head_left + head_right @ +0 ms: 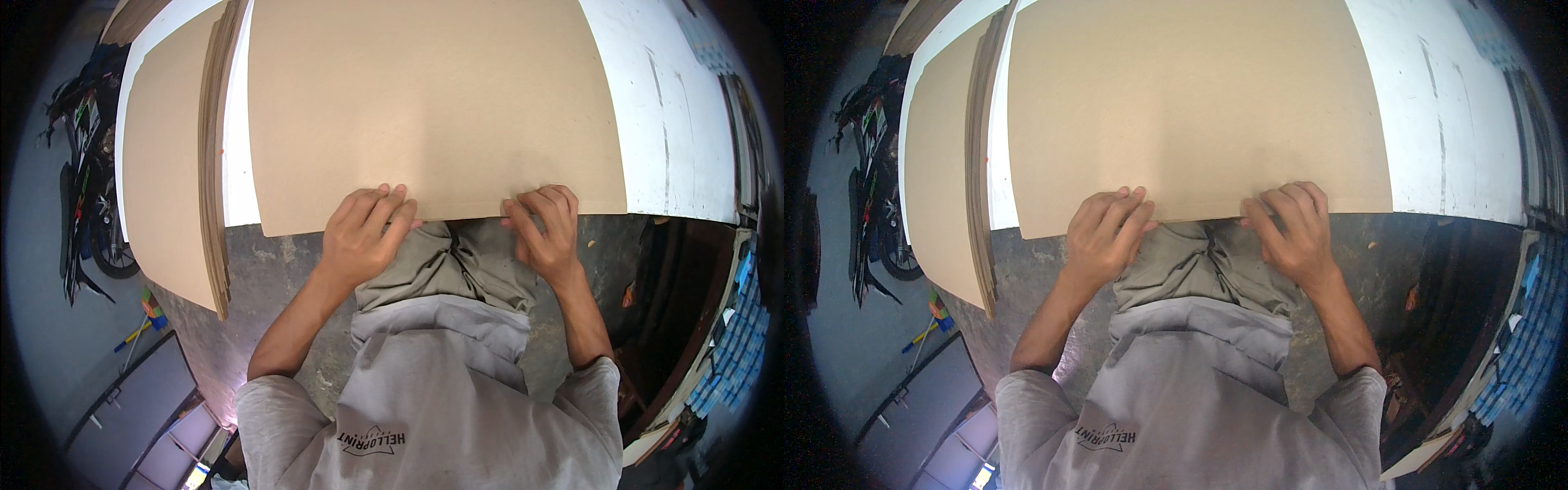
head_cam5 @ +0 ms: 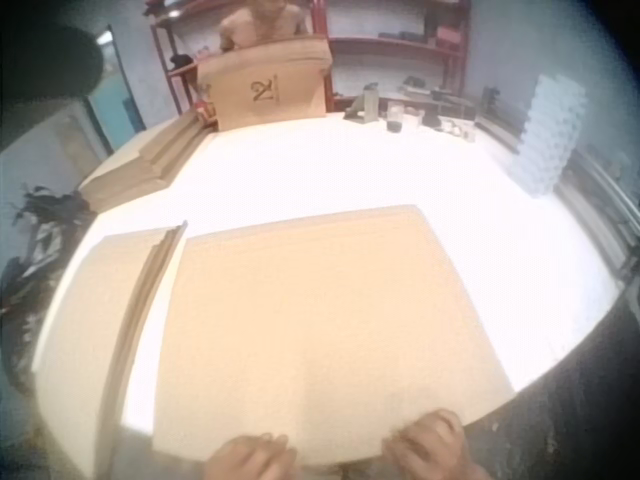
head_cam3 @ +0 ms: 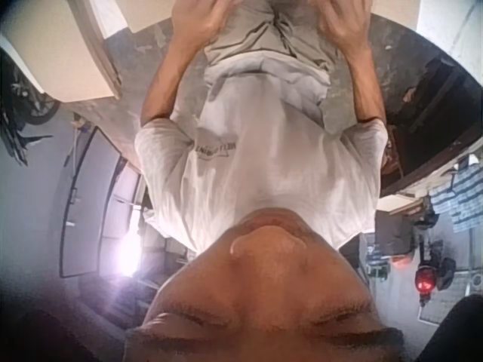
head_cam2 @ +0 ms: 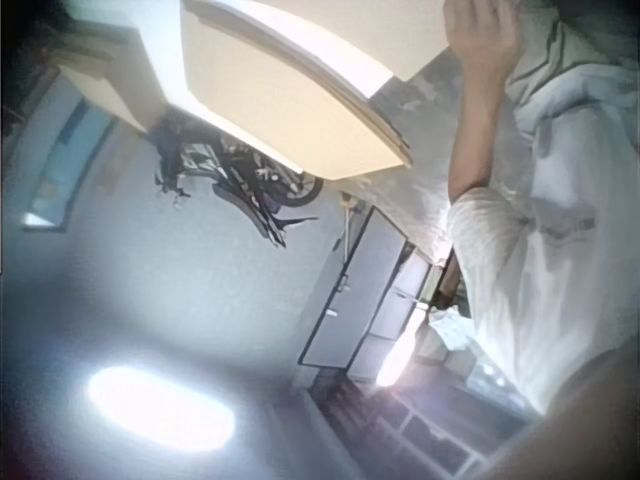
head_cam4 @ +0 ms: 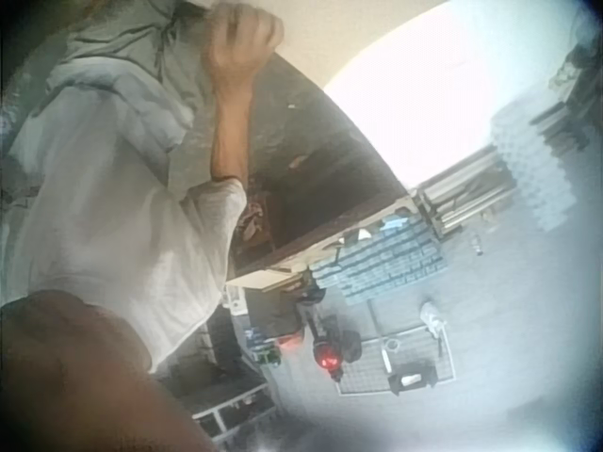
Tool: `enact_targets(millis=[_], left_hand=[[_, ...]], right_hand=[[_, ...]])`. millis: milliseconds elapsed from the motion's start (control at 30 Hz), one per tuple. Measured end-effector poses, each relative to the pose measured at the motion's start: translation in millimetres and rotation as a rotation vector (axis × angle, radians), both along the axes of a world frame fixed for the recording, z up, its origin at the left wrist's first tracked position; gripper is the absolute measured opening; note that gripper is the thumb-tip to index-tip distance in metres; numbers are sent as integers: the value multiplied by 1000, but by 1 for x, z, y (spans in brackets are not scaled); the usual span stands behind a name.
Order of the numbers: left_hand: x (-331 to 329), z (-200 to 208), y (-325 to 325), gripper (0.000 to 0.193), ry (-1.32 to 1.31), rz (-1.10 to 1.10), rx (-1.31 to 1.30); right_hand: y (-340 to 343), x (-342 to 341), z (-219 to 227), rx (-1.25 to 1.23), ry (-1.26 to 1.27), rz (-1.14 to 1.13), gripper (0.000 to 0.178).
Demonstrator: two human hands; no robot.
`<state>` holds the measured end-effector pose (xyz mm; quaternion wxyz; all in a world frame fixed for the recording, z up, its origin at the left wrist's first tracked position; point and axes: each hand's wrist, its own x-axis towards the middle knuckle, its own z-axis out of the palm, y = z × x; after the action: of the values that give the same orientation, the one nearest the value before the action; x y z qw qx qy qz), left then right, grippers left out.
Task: The person repeatedly folds large flat cardboard sheets in half on a white table, pressing the crease with both hands, then places each folded sheet aside. The action is repeated for multiple sheets throughout the clip.
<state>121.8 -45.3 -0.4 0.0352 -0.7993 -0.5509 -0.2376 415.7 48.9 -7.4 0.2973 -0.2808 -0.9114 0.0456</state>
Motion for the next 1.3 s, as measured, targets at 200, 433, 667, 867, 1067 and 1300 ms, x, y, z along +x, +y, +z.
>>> enact_targets(millis=[200,433,667,867,1067,1300], left_hand=[[6,-2,-5,26,0,31,-13],[28,-17,-14,19,-63,225,87],[28,-11,-5,12,-151,237,-29],[16,4,9,10,-215,189,-299],[16,10,20,52,-169,282,-426],[25,5,25,79,112,334,-597]], right_hand=[[-2,1,-9,25,68,18,28],[-7,-2,-20,-51,165,-31,28],[4,-7,-5,-98,83,-36,21],[26,-7,7,-335,-14,17,20],[36,-9,15,-512,-63,19,23],[35,-29,21,-508,-388,-139,63]])
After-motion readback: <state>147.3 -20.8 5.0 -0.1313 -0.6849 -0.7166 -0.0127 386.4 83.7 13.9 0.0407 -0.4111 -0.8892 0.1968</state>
